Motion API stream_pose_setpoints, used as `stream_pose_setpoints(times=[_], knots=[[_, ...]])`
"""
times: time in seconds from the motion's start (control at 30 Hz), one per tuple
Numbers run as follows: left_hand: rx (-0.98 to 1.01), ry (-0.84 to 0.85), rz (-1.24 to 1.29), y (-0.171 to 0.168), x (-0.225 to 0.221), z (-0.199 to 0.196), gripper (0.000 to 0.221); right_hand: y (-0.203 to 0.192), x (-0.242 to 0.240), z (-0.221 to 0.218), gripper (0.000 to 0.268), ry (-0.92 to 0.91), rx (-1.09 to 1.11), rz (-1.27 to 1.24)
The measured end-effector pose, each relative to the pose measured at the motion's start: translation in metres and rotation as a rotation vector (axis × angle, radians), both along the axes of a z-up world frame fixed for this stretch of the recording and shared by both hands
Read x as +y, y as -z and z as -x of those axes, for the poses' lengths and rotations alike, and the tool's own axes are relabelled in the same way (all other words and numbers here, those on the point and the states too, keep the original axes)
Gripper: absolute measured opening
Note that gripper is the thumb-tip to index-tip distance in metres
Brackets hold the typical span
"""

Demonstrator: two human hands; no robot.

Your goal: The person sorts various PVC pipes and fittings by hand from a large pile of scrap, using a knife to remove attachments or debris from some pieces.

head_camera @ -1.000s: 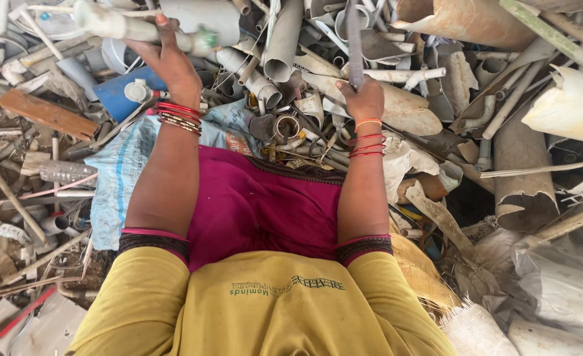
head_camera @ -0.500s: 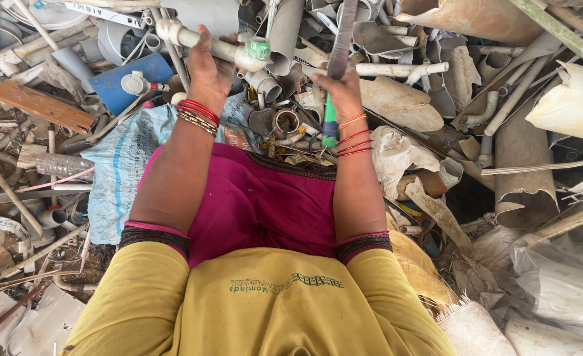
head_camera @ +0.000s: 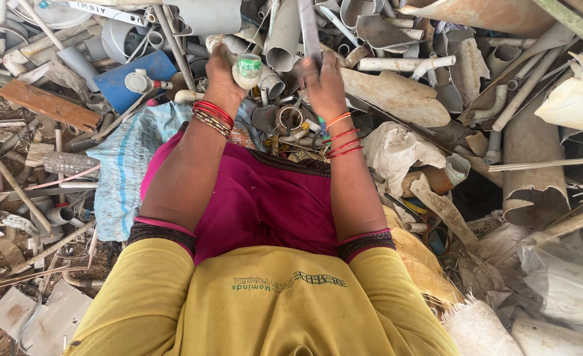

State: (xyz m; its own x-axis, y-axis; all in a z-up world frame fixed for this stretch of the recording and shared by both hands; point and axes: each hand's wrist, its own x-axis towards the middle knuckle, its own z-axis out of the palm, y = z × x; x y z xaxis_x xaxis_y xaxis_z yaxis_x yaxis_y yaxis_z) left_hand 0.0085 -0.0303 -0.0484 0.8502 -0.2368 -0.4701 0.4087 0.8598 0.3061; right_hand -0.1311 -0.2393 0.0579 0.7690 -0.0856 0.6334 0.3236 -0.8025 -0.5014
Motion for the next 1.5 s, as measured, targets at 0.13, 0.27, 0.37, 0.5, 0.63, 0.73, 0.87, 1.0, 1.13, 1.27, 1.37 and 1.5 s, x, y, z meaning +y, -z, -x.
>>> stream_pose_setpoints(times=[0.13, 0.27, 0.37, 0.5, 0.63, 0.73, 0.87, 1.0, 1.13, 1.27, 1.37, 1.5], knots=[[0.090, 0.083, 0.023, -0.005, -0.006, 0.003, 0.040, -0.011, 0.026, 0.010, 0.038, -0.402, 0.256, -0.601], [0.053, 0.243, -0.006, 0.006, -0.011, 0.005, 0.033, -0.010, 0.052, 0.014, 0.040, -0.453, 0.181, -0.465], [-0.015, 0.304, 0.067, 0.005, -0.017, 0.013, 0.033, -0.010, 0.065, 0.018, 0.041, -0.360, 0.211, -0.418], [0.013, 0.330, -0.030, -0.013, -0.021, 0.031, 0.043, -0.023, 0.070, 0.024, 0.068, -0.431, -0.034, -0.257], [0.007, 0.420, -0.023, -0.025, -0.023, 0.037, 0.042, -0.021, 0.070, 0.024, 0.091, -0.323, -0.005, -0.200], [-0.046, 0.416, 0.014, -0.020, -0.025, 0.038, 0.037, -0.010, 0.069, 0.022, 0.088, -0.261, -0.048, -0.148], [-0.055, 0.450, 0.045, -0.019, -0.025, 0.040, 0.035, -0.005, 0.066, 0.019, 0.080, -0.309, -0.100, -0.116], [-0.014, 0.464, 0.017, -0.032, -0.023, 0.046, 0.043, -0.004, 0.063, 0.019, 0.074, -0.327, -0.042, -0.137], [-0.007, 0.483, -0.046, -0.036, -0.022, 0.045, 0.043, -0.004, 0.061, 0.018, 0.069, -0.336, -0.026, -0.093], [-0.003, 0.458, -0.077, -0.030, -0.021, 0.040, 0.041, -0.005, 0.064, 0.018, 0.060, -0.326, -0.063, -0.002], [-0.067, 0.452, -0.053, -0.033, -0.018, 0.038, 0.039, -0.007, 0.064, 0.019, 0.050, -0.392, 0.069, -0.126], [-0.071, 0.164, -0.278, -0.034, -0.016, 0.021, 0.039, -0.017, 0.076, 0.026, 0.037, -0.376, 0.085, -0.280]])
